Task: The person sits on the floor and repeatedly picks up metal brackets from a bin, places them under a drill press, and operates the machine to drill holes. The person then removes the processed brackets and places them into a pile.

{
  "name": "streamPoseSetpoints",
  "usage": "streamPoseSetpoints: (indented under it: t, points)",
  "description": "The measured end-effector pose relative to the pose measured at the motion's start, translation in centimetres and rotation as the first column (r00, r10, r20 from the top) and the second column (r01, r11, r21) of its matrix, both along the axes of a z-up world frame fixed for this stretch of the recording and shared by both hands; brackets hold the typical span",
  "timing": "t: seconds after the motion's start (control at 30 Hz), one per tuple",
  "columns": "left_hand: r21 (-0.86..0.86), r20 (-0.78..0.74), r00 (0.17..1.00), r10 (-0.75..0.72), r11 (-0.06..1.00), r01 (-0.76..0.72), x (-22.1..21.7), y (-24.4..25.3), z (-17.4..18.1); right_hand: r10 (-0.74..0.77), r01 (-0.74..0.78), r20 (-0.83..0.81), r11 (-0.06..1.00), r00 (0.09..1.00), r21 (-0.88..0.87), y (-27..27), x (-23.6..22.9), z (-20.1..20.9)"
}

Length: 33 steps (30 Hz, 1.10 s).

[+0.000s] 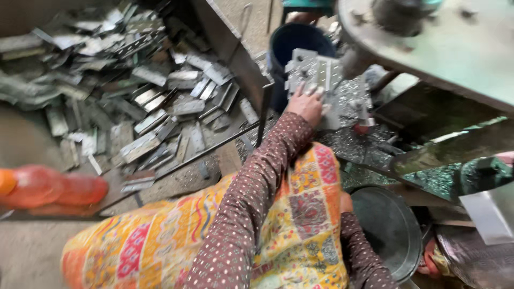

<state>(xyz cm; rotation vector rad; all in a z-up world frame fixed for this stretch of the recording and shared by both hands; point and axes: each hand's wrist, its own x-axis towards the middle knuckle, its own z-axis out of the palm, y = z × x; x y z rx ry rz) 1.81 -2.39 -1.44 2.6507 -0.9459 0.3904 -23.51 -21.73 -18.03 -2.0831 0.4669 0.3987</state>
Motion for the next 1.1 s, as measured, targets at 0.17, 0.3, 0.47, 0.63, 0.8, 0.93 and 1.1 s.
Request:
streamPoseSetpoints:
  t: [0.17, 0.3, 0.47, 0.63, 0.8, 0.93, 1.1]
  points:
    - [-0.418, 0.153, 0.954, 0.259, 0.891, -0.175, -1.6, 6.0, -3.2, -0.032, 0.028, -0.044, 0.996, 0.999, -0.089, -1.0, 1.5, 3.9]
    - [-0.366, -0.017, 0.707, 0.707, 0.653, -0.663, 1.1, 14.2, -6.3, 0.048, -0.088, -0.108, 0.910, 0.993, -0.404, -1.6, 3.0, 8.0]
    - [0.098, -0.335, 0.548, 0.766, 0.607, -0.789, 3.1, 19.5, -11.7, 0.169, -0.217, -0.138, 0.809, 0.976, -0.546, -2.2, 4.4, 9.3]
    - [0.228, -0.227, 0.607, 0.762, 0.647, -0.727, 5.3, 21.1, -17.5, 0.145, -0.192, -0.127, 0.804, 0.981, -0.563, -2.0, 3.8, 9.0]
    - [0.081, -0.195, 0.689, 0.698, 0.711, -0.698, 8.7, 21.1, -18.7, 0.109, -0.167, -0.140, 0.834, 0.984, -0.525, -1.8, 3.2, 9.5]
    - [0.250, -0.306, 0.609, 0.732, 0.679, -0.691, 10.1, 20.4, -17.3, 0.098, -0.144, -0.120, 0.861, 0.988, -0.488, -2.4, 2.5, 9.5]
    - [0.144, -0.430, 0.530, 0.730, 0.636, -0.758, 10.1, 20.8, -16.5, 0.095, -0.125, -0.088, 0.881, 0.992, -0.456, -2.9, 2.4, 8.9]
